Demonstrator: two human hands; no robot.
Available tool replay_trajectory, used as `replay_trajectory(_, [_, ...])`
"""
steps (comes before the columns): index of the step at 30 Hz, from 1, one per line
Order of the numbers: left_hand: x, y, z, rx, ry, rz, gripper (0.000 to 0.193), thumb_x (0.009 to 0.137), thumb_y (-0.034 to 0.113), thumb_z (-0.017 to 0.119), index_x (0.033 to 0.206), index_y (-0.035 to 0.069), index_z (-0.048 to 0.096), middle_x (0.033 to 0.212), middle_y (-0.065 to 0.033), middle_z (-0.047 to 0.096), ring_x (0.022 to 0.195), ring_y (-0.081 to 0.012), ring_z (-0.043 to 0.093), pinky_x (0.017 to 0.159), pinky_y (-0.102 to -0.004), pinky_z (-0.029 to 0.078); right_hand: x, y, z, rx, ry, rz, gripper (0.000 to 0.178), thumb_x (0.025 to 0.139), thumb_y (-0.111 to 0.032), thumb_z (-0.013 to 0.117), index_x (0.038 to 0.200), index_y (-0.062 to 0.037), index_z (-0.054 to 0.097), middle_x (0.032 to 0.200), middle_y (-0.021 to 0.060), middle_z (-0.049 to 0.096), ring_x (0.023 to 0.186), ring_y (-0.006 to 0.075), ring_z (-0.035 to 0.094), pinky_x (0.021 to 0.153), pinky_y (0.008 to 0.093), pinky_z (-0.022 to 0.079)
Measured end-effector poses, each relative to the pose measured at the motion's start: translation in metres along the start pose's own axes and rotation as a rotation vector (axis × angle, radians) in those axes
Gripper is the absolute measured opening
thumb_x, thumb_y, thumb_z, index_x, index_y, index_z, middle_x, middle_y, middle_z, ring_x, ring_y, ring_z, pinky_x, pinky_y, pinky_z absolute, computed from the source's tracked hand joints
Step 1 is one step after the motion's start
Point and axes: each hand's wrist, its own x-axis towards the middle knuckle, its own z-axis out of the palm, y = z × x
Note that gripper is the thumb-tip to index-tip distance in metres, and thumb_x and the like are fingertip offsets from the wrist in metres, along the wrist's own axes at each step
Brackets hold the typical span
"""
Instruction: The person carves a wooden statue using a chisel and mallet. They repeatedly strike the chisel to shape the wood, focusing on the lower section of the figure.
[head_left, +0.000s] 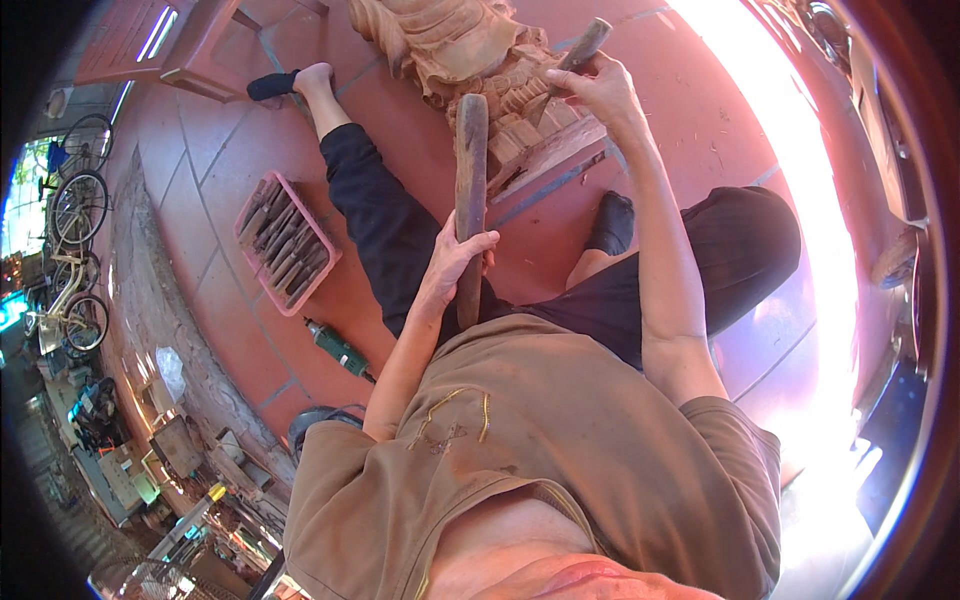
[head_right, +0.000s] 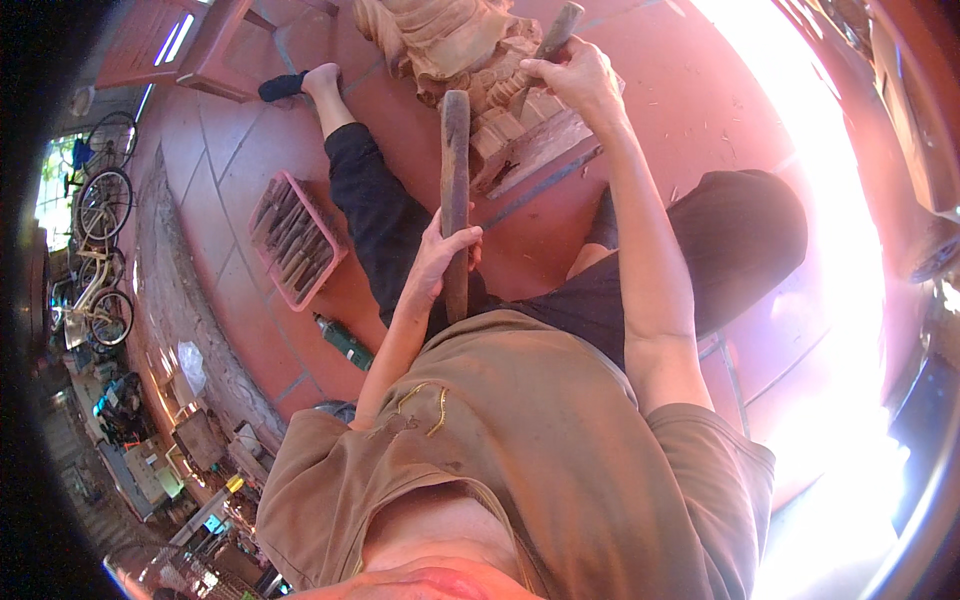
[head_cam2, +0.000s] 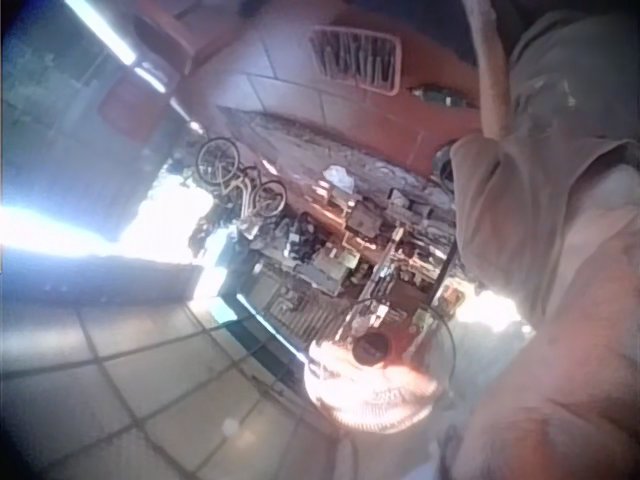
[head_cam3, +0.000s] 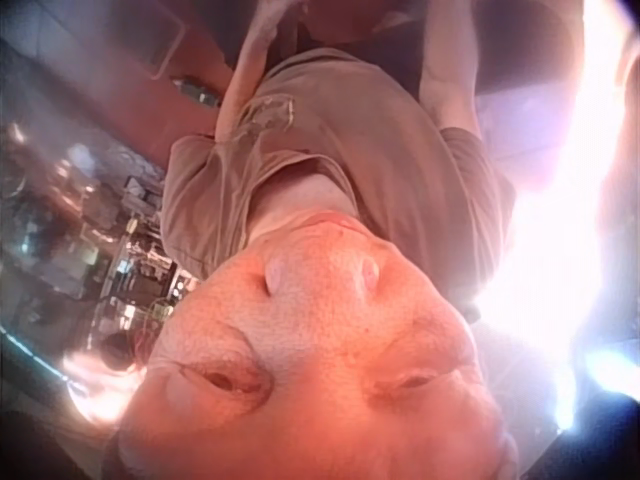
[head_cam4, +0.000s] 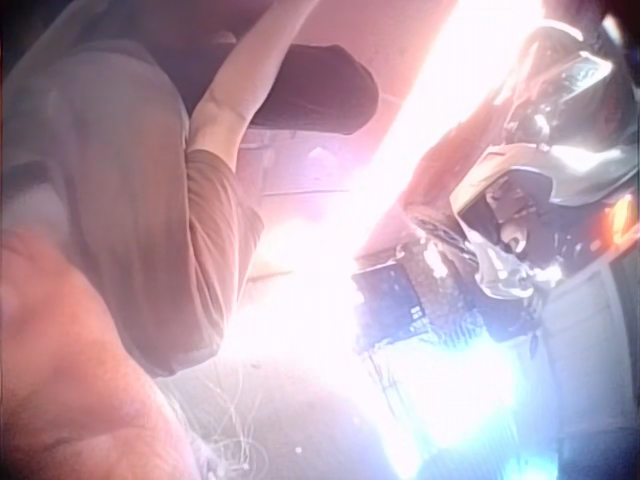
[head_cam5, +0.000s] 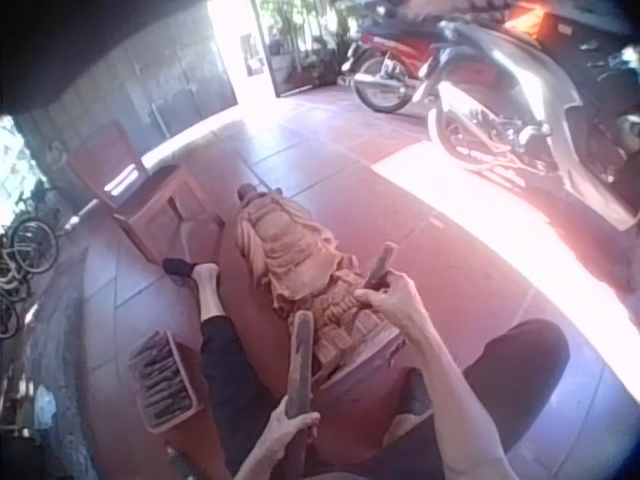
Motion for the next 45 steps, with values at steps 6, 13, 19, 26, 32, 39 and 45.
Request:
replay_trajectory(6, [0.001, -0.001, -0.001, 0.005, 0.000, -0.006, 0.054, 0.089, 0.013, 0.073, 0.135, 0.002, 0.047, 0.080, -0.0059, 0.063, 0.062, -0.0151, 0.064, 0.052, -0.0276, 0.049, 0.004, 0.005, 0.002, -0.146, -0.008, -0.041, 0.039, 0.077, -0.035, 0.078, 0.097, -0.0029, 0.073, 0.081, 0.0073, 0.074, 0.074, 0.0200, 0.072, 0.073, 0.0345, 0.056])
replay_trajectory(13, [0.000, -0.001, -0.002, -0.002, 0.005, -0.003, 0.052, 0.089, 0.012, 0.073, 0.134, 0.002, 0.048, 0.080, -0.0056, 0.062, 0.061, -0.0148, 0.064, 0.052, -0.0277, 0.049, 0.000, -0.022, -0.020, -0.406, 0.198, -0.137, 0.042, 0.071, -0.039, 0.078, 0.093, -0.0031, 0.073, 0.078, 0.0137, 0.072, 0.078, 0.0285, 0.072, 0.074, 0.0411, 0.055])
replay_trajectory(19, [0.002, 0.000, -0.001, 0.003, -0.014, -0.002, 0.052, 0.089, 0.012, 0.073, 0.133, 0.002, 0.048, 0.080, -0.0056, 0.062, 0.060, -0.0148, 0.063, 0.051, -0.0275, 0.048, 0.001, 0.008, -0.004, -0.071, 0.041, -0.070, 0.042, 0.071, -0.038, 0.079, 0.094, -0.0028, 0.073, 0.077, 0.0103, 0.073, 0.076, 0.0241, 0.072, 0.074, 0.0385, 0.055])
replay_trajectory(26, [0.002, -0.002, -0.002, -0.012, 0.001, -0.001, 0.052, 0.089, 0.011, 0.073, 0.133, 0.002, 0.048, 0.080, -0.0058, 0.062, 0.061, -0.0151, 0.064, 0.051, -0.0276, 0.048, -0.001, -0.018, -0.022, -0.377, 0.270, -0.131, 0.035, 0.074, -0.033, 0.078, 0.094, -0.0039, 0.075, 0.084, 0.0121, 0.075, 0.080, 0.0254, 0.073, 0.078, 0.0388, 0.056])
replay_trajectory(32, [0.002, -0.002, -0.002, 0.010, 0.007, -0.005, 0.053, 0.089, 0.012, 0.074, 0.134, 0.002, 0.048, 0.080, -0.0059, 0.062, 0.061, -0.0152, 0.064, 0.051, -0.0278, 0.049, -0.001, -0.004, -0.014, -0.251, 0.214, -0.125, 0.035, 0.074, -0.033, 0.079, 0.092, -0.0033, 0.075, 0.081, 0.0133, 0.073, 0.077, 0.0270, 0.071, 0.074, 0.0396, 0.055])
replay_trajectory(39, [0.001, -0.002, -0.002, 0.002, -0.006, 0.006, 0.055, 0.088, 0.012, 0.074, 0.135, 0.002, 0.047, 0.080, -0.0060, 0.062, 0.061, -0.0151, 0.064, 0.051, -0.0282, 0.049, 0.001, -0.010, -0.013, -0.318, 0.268, -0.229, 0.036, 0.075, -0.034, 0.079, 0.095, -0.0033, 0.074, 0.079, 0.0123, 0.072, 0.075, 0.0265, 0.070, 0.073, 0.0397, 0.054])
replay_trajectory(45, [0.001, -0.001, -0.001, 0.004, -0.001, 0.000, 0.055, 0.089, 0.012, 0.073, 0.135, 0.001, 0.047, 0.080, -0.0061, 0.062, 0.061, -0.0148, 0.063, 0.051, -0.0280, 0.049, 0.003, -0.005, -0.011, -0.147, 0.202, -0.130, 0.037, 0.078, -0.035, 0.080, 0.098, -0.0040, 0.074, 0.077, 0.0089, 0.070, 0.074, 0.0218, 0.069, 0.072, 0.0377, 0.054])
